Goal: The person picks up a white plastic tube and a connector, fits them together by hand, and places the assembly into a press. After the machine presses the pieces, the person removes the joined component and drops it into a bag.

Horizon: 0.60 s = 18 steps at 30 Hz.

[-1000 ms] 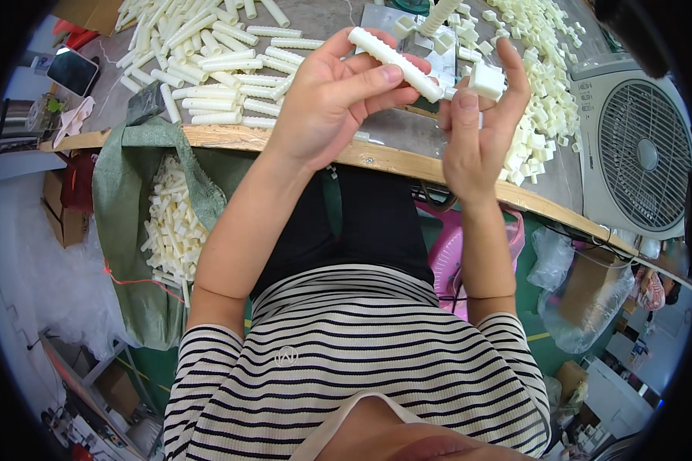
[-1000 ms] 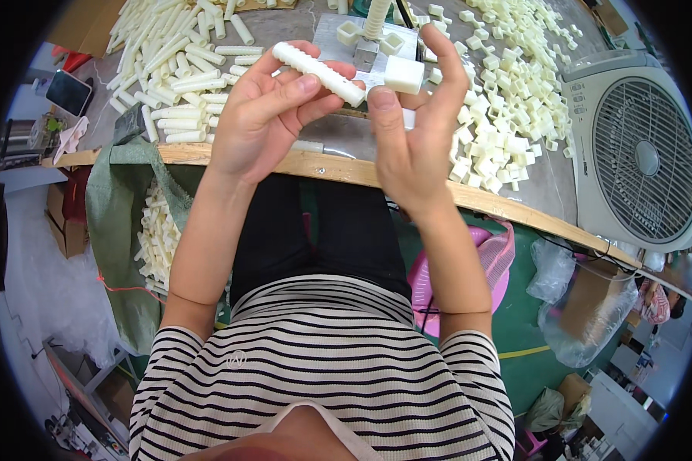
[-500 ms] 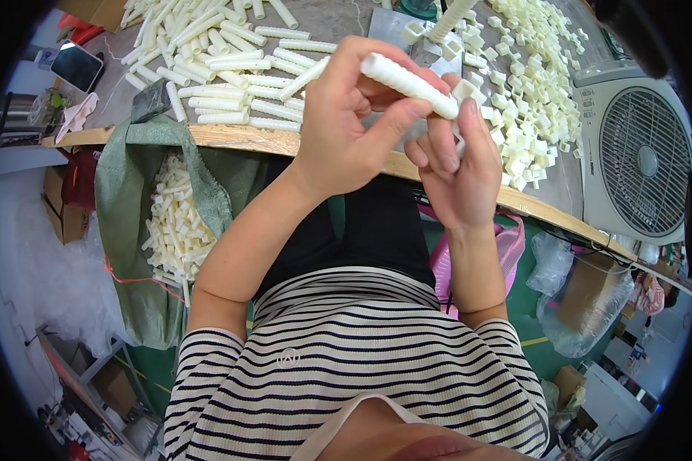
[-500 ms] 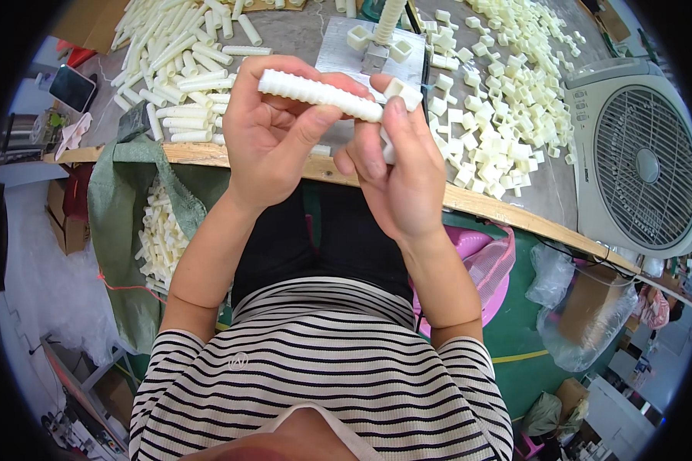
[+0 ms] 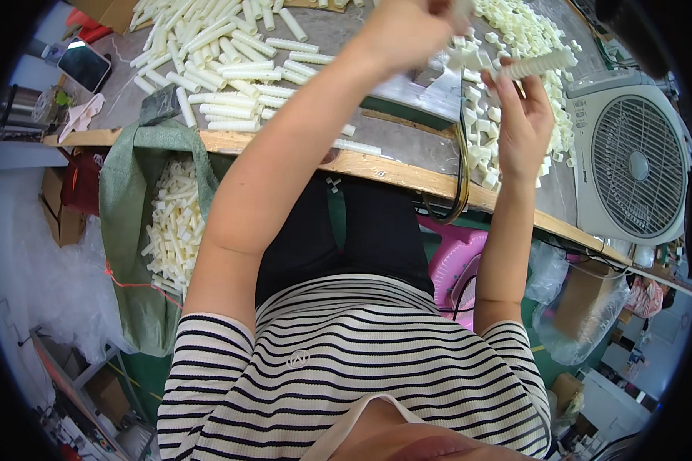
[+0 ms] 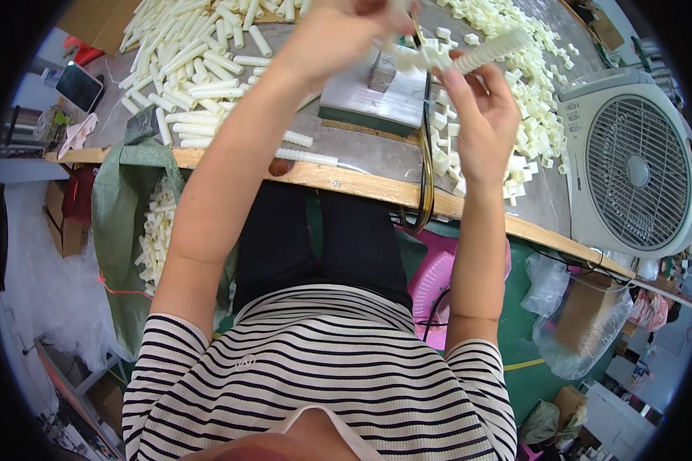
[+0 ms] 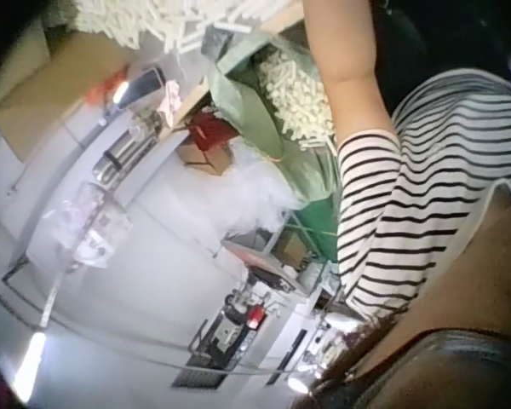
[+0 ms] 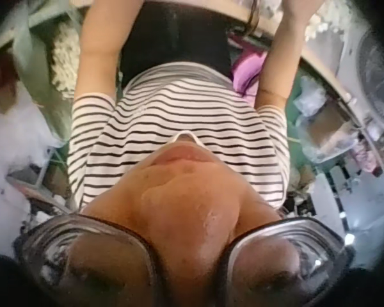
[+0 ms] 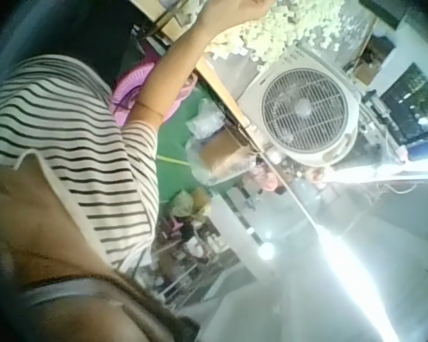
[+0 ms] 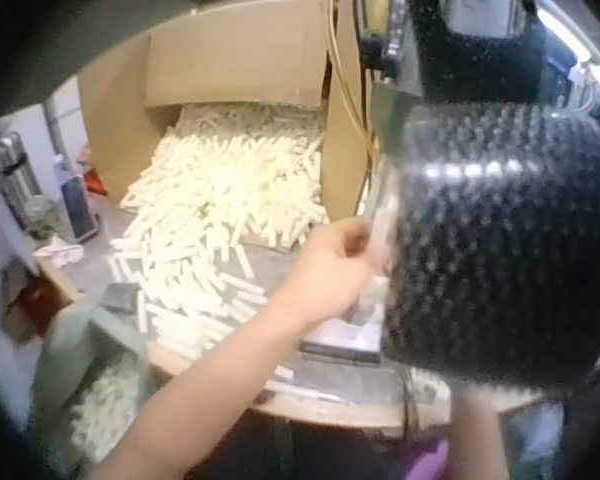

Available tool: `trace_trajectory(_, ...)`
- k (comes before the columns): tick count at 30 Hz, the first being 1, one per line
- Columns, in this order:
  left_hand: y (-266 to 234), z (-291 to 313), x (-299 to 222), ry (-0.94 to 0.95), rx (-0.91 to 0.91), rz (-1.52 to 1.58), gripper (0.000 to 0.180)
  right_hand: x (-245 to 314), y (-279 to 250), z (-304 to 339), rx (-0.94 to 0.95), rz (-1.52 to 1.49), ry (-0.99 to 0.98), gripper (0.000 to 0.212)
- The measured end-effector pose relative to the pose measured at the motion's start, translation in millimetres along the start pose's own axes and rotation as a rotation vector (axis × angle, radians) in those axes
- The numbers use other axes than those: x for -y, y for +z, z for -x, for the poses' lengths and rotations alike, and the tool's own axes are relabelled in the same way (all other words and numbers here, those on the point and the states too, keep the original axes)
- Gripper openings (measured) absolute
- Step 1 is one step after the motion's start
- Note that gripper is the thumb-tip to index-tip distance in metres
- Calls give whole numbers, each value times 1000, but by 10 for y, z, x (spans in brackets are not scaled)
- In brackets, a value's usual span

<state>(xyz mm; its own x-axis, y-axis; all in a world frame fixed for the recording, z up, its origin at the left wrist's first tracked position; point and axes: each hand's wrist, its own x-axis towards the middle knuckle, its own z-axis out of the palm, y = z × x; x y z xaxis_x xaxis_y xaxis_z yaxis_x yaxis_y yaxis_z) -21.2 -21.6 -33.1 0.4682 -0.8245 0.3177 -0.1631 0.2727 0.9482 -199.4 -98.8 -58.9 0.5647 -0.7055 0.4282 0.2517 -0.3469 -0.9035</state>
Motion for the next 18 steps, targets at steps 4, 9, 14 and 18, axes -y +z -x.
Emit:
trace_trajectory(4,-732,-299,277,75,-321,-314,15,-131,209,-245,110,168,-29,26)
trace_trajectory(9,-1332,-136,597,-54,94,-1572,21,-155,259,-303,147,531,-167,24)
trace_trajectory(14,-1244,-72,586,-14,320,-1703,24,-341,242,-292,214,445,-113,27)
trace_trajectory(18,-1290,63,545,69,160,-1586,22,-345,90,-296,181,393,-35,31)
